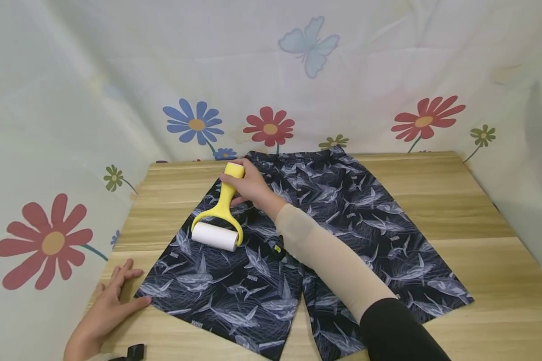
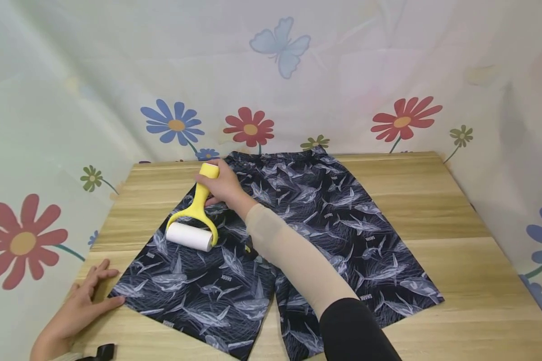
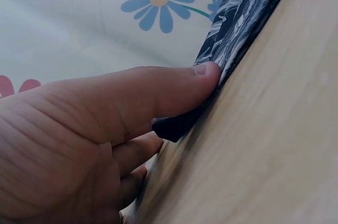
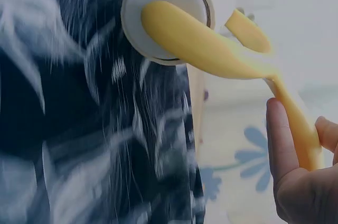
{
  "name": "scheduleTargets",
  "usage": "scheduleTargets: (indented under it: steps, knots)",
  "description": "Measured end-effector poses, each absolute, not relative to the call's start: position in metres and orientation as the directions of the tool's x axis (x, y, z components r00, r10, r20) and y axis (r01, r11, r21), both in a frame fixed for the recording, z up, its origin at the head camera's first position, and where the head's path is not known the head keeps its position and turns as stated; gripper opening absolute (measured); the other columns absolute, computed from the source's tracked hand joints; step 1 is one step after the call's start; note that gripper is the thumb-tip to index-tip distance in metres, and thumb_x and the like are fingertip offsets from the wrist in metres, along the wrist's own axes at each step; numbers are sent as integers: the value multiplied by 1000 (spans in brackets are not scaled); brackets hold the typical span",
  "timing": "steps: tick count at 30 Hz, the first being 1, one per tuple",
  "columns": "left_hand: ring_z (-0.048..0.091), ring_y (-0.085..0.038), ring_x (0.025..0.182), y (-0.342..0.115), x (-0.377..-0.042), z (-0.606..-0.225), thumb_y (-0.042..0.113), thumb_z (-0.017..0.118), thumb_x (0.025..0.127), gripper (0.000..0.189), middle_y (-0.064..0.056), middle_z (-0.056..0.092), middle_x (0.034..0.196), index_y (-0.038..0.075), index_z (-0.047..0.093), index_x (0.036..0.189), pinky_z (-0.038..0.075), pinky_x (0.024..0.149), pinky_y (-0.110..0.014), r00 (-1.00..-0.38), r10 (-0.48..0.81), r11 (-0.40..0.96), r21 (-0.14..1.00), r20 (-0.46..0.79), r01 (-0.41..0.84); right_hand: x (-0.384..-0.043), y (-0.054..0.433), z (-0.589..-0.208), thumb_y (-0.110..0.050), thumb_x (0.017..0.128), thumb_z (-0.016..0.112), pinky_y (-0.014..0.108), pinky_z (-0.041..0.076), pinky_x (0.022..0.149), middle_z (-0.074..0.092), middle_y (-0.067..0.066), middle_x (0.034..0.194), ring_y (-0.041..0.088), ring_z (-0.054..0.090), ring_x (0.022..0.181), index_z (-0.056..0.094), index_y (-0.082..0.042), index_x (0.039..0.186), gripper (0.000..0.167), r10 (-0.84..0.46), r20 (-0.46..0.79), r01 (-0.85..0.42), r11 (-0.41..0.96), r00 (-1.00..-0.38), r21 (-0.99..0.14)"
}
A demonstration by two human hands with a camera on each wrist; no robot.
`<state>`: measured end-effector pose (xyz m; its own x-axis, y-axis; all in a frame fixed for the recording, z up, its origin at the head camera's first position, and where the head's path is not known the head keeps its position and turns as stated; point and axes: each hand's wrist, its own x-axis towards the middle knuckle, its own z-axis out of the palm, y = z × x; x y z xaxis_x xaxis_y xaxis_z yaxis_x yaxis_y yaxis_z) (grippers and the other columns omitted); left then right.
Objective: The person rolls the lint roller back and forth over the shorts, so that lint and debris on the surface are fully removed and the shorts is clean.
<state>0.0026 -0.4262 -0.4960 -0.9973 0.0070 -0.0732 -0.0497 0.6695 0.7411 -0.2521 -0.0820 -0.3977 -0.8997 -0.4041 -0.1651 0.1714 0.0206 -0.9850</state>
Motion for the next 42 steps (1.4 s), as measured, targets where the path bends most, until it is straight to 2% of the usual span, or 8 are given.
scheduleTargets:
  steps: [7,15,20,22,27,33,37,42]
  knots:
    - [-15,-55,155,-427,1,-495,16,85,90,75,-34,7,170,-1,44,151,-31,110,-70,-996,3,672,738,-93,-67,-226,-127,-408,-20,99,77,46,65,65,61,15,106,31,74,84,41,-14,155,66,-460,-179,231,-57,-870,-971]
    - [-14,-55,156,-425,-2,-495,19,84,92,77,-33,8,171,0,42,153,-30,110,-71,-995,7,674,736,-95,-65,-198,-166,-423,-17,100,75,42,65,63,59,12,105,29,73,82,42,-16,151,60,-501,-203,281,-84,-841,-956]
    - [-15,-54,156,-424,-3,-493,21,84,92,84,-29,5,173,-6,36,156,-30,111,-70,-990,-10,673,731,-140,-111,-186,-181,-432,-16,101,74,44,65,65,58,12,107,31,72,82,42,-16,153,61,-499,-219,316,-118,-839,-941]
    - [-16,-52,156,-424,-3,-492,24,84,92,94,-28,4,173,-6,28,161,-30,112,-69,-987,-20,677,723,-162,-133,-182,-185,-432,-16,101,74,46,65,65,58,12,106,32,73,83,43,-17,153,60,-492,-229,329,-124,-840,-936]
    - [-21,-51,155,-426,-3,-490,27,84,92,110,-29,0,172,4,8,169,-31,111,-69,-976,-42,668,721,-211,-185,-175,-193,-431,-14,100,74,45,65,65,59,13,104,34,73,84,47,-18,147,54,-478,-267,370,-135,-837,-919]
    - [-16,-51,157,-426,-3,-492,21,85,91,100,-30,5,172,-9,22,162,-29,111,-71,-989,-14,671,732,-150,-121,-168,-197,-439,-1,95,77,45,65,67,57,15,103,38,73,86,45,-17,140,57,-475,-311,416,-132,-823,-900]
    - [-16,-51,157,-425,-1,-491,23,85,91,104,-31,6,171,-8,18,164,-30,111,-70,-986,-29,677,722,-164,-140,-164,-198,-442,4,91,78,46,65,68,56,16,104,36,73,85,44,-17,136,60,-503,-315,438,-146,-805,-887]
    - [-16,-49,157,-425,-1,-490,26,85,91,108,-30,5,171,-4,14,166,-30,112,-69,-980,-44,675,717,-192,-171,-162,-197,-443,4,91,79,46,65,69,56,17,105,34,73,84,42,-14,143,67,-507,-320,446,-147,-800,-883]
